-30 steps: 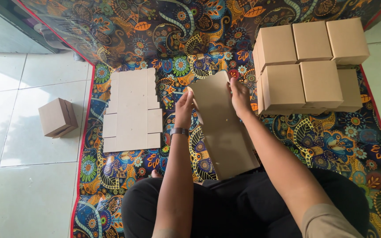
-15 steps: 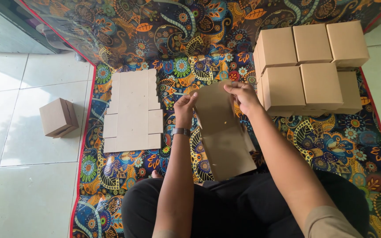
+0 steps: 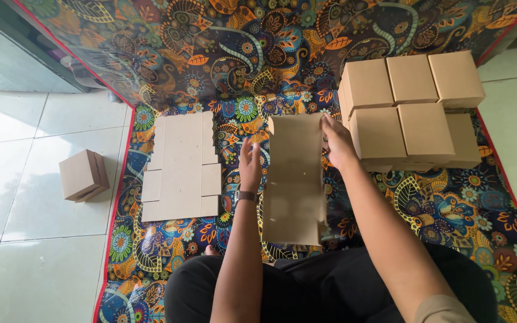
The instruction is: The person assembles small cardboard boxes by folding flat cardboard pieces along pre-scored lines and tucking flaps to form cube-shaped boxes. The person places each completed box into a stack on the right side of the mat.
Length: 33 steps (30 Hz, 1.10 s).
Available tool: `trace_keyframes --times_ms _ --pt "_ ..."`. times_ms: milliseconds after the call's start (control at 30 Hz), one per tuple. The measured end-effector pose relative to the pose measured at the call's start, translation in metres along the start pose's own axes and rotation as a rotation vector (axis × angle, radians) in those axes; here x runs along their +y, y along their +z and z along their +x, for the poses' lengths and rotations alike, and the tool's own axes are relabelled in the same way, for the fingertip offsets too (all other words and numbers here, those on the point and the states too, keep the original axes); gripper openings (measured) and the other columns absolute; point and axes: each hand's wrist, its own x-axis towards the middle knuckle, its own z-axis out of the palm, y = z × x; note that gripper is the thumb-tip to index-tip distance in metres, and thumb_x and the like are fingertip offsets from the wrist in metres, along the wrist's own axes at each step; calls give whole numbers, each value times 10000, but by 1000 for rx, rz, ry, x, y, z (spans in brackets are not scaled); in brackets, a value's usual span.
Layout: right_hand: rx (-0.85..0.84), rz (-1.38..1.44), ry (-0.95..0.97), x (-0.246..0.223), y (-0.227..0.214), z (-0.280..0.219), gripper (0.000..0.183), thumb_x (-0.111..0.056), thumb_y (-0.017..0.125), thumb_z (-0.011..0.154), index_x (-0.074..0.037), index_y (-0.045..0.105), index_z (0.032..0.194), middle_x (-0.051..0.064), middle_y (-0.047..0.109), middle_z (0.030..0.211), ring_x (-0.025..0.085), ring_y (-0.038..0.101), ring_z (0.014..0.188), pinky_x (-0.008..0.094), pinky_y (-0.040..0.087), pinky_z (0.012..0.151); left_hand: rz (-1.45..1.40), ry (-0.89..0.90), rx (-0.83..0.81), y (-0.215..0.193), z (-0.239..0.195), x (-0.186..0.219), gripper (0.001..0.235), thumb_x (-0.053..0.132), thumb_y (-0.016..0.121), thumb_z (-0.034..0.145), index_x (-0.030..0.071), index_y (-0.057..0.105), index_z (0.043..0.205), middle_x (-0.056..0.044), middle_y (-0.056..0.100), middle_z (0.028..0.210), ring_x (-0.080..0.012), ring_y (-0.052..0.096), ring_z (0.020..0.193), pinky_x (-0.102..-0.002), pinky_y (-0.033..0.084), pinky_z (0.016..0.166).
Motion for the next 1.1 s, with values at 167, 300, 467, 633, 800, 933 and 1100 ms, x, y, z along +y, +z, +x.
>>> trace_keyframes --times_ms 167,300,467,633,800,933,1100 --pt "-2 -306 -191 -15 6 -22 819 -522 617 1044 71 346 1540 360 343 1559 496 350 1446 626 306 1185 569 -90 63 -11 8 -60 873 631 544 957 19 344 1548 -287 451 1501 -468 475 1370 -584 404 1132" --pt "-38 -681 -345 -15 5 -33 573 -471 696 985 -37 612 1350 193 612 1356 352 585 1276 501 447 1095 905 -193 -122 -24 -6 -85 865 696 643 770 93 508 1376 -197 609 1333 -403 604 1243 -527 494 1047" --pt "-327 -999 -377 -14 23 -95 441 -350 690 924 -10 709 1205 248 699 1219 419 631 1219 523 490 1060 1102 -290 -373 -32 -28 -114 869 678 757 643 50 616 1228 -188 684 1278 -343 636 1238 -432 517 1066" --pt "-856 -1460 -127 25 36 -181 517 -369 637 921 -139 620 1383 183 664 1311 378 616 1254 509 504 1044 1198 -164 -271 -25 -4 -216 427 412 636 754 87 741 1012 -124 765 1052 -298 731 1064 -393 597 907" --pt "-718 -1418 -294 52 47 -234 583 -507 657 867 -34 676 1207 204 680 1177 402 638 1160 527 546 963 866 -238 -210 -22 -36 -197 510 456 705 737 82 759 1080 -145 755 1054 -334 698 1106 -456 569 971" --pt "-582 -1518 -618 141 33 -194 231 -303 703 898 -100 773 983 84 724 933 276 710 967 415 602 817 922 1 -420 -36 -63 -127 439 407 567 925 28 753 1046 -248 740 1006 -440 689 1050 -520 563 924" --pt "-504 -1379 -600 112 31 -201 244 -347 692 892 -106 726 878 86 679 843 311 695 912 437 596 786 419 -222 -156 -32 -45 -153 455 467 601 890 54 788 922 -155 765 941 -322 688 1087 -491 516 930"
